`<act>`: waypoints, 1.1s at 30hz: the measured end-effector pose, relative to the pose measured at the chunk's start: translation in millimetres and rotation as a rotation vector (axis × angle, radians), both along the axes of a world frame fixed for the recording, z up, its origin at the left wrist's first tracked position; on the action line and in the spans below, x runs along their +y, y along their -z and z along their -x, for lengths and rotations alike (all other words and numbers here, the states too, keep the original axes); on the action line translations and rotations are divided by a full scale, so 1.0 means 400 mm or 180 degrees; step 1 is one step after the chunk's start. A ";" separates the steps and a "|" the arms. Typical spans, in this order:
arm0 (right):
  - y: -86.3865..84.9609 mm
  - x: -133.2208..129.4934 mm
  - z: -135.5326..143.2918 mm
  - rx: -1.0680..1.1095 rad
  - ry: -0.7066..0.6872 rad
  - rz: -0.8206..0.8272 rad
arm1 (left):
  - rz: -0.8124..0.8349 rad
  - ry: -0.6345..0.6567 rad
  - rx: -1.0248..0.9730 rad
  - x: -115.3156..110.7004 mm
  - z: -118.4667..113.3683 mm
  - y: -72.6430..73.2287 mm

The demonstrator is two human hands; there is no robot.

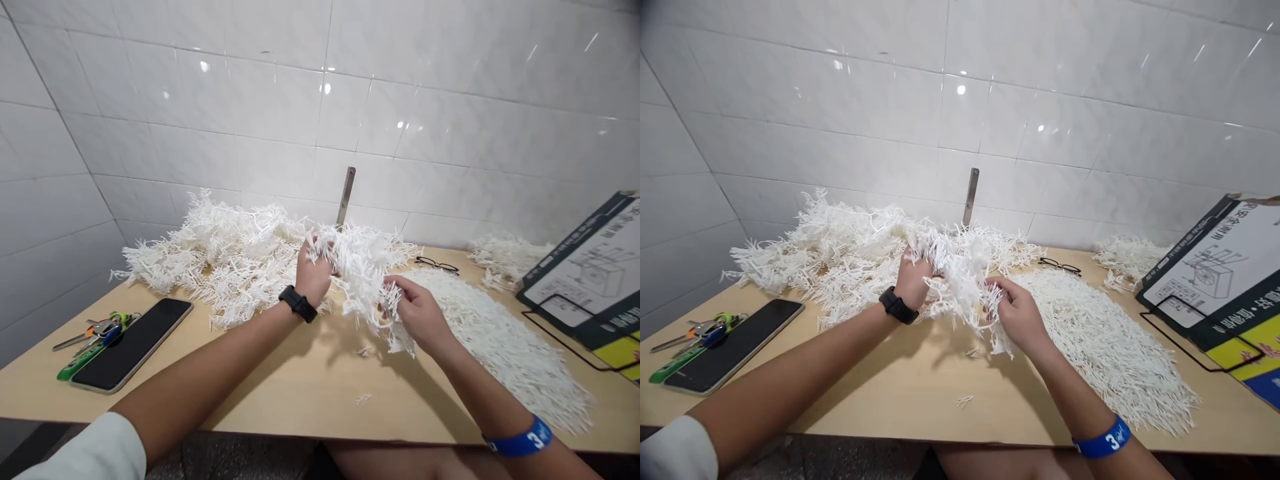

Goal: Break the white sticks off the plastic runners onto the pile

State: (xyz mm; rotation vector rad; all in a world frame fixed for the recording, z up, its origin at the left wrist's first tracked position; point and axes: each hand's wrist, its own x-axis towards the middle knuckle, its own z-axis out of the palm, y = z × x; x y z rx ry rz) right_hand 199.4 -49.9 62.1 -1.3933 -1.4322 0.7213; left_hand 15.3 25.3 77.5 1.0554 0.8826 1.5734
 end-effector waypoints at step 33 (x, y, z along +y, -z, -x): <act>-0.189 0.214 0.093 0.0789 -0.0639 -0.0152 | 0.1332 -0.1188 0.1965 0.222 0.597 -0.244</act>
